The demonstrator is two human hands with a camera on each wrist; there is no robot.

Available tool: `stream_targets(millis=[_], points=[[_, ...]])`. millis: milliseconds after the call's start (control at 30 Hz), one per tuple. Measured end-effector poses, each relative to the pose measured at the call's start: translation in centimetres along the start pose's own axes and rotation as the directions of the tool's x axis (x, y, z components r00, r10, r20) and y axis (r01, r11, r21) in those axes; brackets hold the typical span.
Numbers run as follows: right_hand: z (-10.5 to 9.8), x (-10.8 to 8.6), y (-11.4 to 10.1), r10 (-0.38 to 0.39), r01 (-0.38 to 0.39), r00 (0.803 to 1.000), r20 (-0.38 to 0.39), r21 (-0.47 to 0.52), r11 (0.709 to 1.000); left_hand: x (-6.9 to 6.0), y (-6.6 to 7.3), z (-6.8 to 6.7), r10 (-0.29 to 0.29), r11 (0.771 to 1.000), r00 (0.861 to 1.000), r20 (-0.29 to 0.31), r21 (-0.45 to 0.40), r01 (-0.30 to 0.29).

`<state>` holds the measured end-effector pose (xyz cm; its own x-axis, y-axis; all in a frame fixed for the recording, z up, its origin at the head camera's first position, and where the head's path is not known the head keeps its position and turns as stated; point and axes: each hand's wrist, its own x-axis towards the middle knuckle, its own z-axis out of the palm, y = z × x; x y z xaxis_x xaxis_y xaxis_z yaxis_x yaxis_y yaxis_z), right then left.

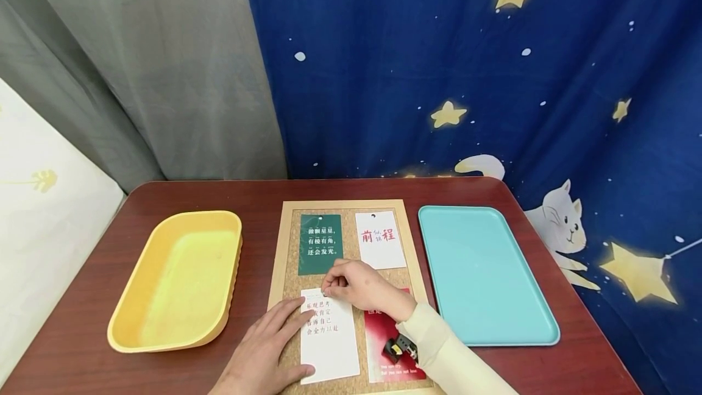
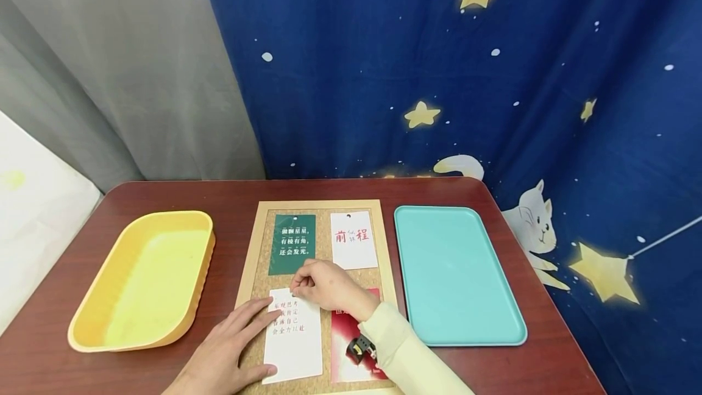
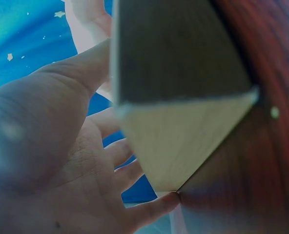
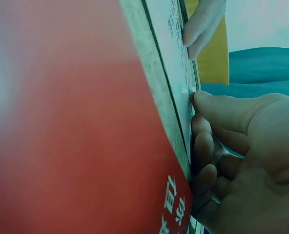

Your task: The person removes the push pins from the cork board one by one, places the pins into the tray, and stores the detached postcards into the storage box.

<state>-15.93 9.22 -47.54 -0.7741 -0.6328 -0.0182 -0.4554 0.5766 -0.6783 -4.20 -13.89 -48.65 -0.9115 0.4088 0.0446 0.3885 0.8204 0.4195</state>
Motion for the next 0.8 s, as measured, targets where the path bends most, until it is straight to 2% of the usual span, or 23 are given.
stream_targets(millis=[333, 633, 800], points=[[-0.09, 0.06, -0.21, -0.009, 0.010, 1.000, 0.008, -0.065, 0.998, 0.08, -0.04, 0.20, -0.005, 1.000, 1.000, -0.003, -0.001, 0.005], [-0.09, 0.01, -0.23, -0.011, 0.011, 1.000, 0.012, -0.063, 0.998, -0.04, 0.00, 0.16, 0.022, 0.998, 1.000, -0.020, 0.053, -0.021], [-0.05, 0.07, -0.18, -0.009, 0.010, 1.000, 0.018, -0.047, 0.999, -0.08, 0.00, 0.08, -0.003, 1.000, 1.000, 0.011, -0.003, 0.003]])
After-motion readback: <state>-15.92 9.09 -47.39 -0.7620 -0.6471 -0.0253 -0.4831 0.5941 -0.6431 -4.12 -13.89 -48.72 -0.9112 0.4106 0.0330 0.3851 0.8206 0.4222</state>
